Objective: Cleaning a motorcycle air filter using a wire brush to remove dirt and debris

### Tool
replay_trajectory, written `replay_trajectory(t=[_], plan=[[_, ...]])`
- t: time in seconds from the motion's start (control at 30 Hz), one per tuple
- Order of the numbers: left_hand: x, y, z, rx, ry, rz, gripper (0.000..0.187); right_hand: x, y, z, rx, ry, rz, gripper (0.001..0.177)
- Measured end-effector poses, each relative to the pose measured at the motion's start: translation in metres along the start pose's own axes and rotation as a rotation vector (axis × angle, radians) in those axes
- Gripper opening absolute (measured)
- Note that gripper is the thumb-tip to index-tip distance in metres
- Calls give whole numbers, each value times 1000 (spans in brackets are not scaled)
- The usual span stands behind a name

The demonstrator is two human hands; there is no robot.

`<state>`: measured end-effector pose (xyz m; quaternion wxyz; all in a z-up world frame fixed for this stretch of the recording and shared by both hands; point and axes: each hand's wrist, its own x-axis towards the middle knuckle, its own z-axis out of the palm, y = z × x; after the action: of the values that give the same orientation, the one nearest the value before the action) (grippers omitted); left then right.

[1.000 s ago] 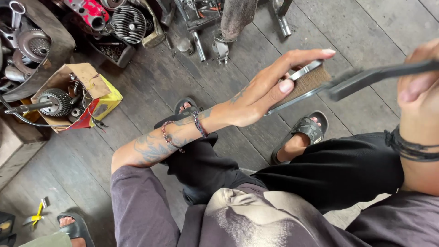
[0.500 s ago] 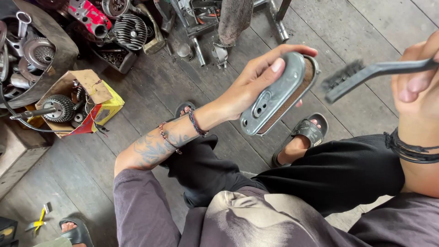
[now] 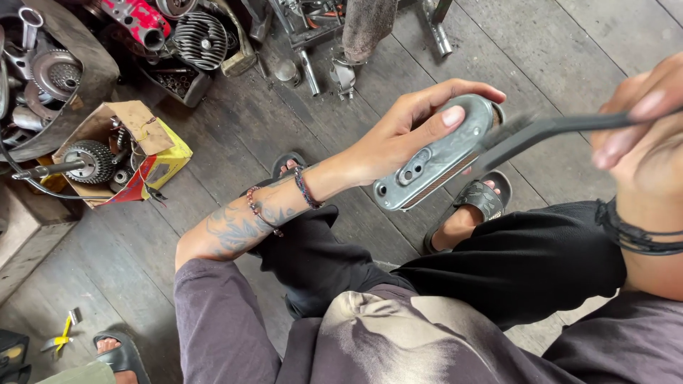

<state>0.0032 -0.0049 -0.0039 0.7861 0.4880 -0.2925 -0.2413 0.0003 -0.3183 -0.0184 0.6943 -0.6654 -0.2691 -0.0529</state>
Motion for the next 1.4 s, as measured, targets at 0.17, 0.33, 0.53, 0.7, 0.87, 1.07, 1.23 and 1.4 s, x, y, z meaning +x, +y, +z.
replay_trajectory(t=[0.17, 0.33, 0.53, 0.7, 0.87, 1.07, 1.23, 1.4], plan=[[6, -9, 0, 49, 106, 13, 43, 24, -35, 59, -101, -84, -44, 54], [9, -15, -1, 54, 128, 14, 45, 34, -41, 87, -34, -79, -20, 48], [11, -11, -3, 45, 138, 46, 44, 33, -21, 49, -80, 78, 64, 55], [12, -16, -7, 39, 140, 55, 45, 39, -44, 101, -52, -173, -12, 49], [10, -11, -5, 49, 176, 58, 44, 20, -7, 42, -16, 106, 75, 49], [11, -16, -5, -34, 150, 77, 44, 32, -39, 92, -137, -277, 12, 51], [11, -19, -6, 44, 209, 63, 42, 23, -14, 63, -117, 146, -68, 55], [9, -12, -4, 44, 183, 86, 42, 35, -35, 96, -126, -116, -16, 53]])
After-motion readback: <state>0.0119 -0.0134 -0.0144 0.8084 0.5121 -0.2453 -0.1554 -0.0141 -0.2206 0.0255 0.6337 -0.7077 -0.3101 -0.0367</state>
